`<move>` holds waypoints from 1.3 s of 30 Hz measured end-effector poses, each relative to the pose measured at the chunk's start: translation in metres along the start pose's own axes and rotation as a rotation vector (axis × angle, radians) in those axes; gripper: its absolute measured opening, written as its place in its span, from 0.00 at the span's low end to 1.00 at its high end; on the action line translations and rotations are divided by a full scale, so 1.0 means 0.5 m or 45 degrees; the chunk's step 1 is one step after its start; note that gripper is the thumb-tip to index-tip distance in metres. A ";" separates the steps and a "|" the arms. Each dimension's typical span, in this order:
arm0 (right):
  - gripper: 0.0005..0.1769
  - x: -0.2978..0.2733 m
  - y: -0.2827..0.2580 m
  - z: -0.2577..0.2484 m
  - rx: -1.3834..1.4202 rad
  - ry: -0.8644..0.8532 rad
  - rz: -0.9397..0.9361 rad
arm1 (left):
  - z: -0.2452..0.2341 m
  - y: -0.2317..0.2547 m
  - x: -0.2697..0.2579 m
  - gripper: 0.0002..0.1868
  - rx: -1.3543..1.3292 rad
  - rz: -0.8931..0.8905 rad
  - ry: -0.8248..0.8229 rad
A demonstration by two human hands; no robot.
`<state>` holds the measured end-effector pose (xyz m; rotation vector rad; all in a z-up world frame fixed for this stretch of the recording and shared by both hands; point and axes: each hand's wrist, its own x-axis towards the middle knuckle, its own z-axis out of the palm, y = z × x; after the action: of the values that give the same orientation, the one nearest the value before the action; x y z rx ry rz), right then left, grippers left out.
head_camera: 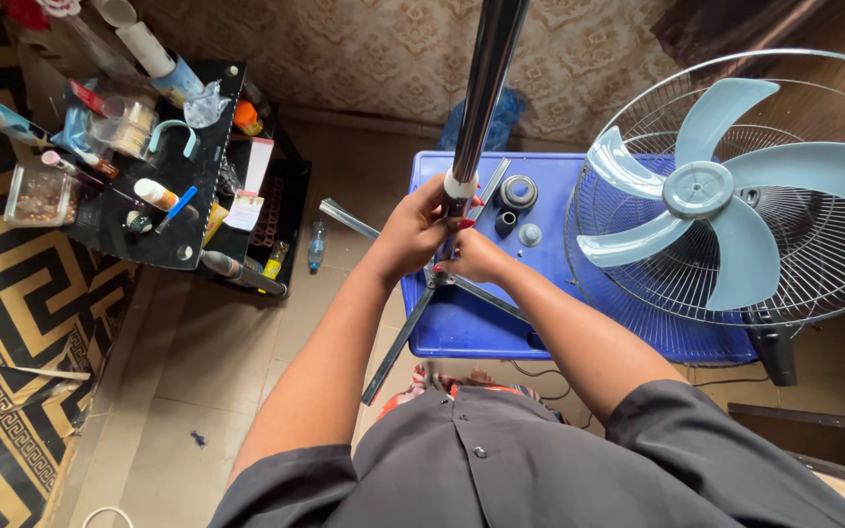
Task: The person assembles a fan stand by inserting metal rods into a central hub and securing them with a screwdriver. They handle multiple rods, align them, and tighten fasteners to form a stable base structure.
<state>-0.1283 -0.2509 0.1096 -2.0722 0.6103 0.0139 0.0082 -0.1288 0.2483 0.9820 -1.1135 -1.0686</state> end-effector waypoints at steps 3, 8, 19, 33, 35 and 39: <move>0.13 0.001 0.007 0.005 -0.009 -0.005 0.009 | 0.002 0.001 -0.003 0.26 0.043 0.023 0.017; 0.14 0.006 0.012 -0.003 -0.033 -0.024 -0.008 | 0.007 0.012 -0.001 0.23 0.092 0.031 0.042; 0.25 0.003 0.002 -0.005 0.025 -0.006 -0.089 | 0.008 -0.001 -0.001 0.24 0.161 0.078 0.026; 0.32 -0.043 -0.012 0.021 -0.089 0.315 -0.068 | 0.011 0.007 -0.005 0.24 0.094 -0.042 0.051; 0.36 -0.082 -0.002 0.037 -0.020 0.468 -0.138 | 0.010 0.007 -0.006 0.25 0.103 -0.065 0.056; 0.31 -0.185 0.071 0.089 0.001 0.600 -0.036 | 0.005 -0.002 -0.008 0.24 0.162 -0.015 0.064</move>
<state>-0.2144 -0.1921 0.0794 -2.0924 0.8612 -0.5021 0.0052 -0.1255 0.2470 1.1114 -1.1464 -0.9869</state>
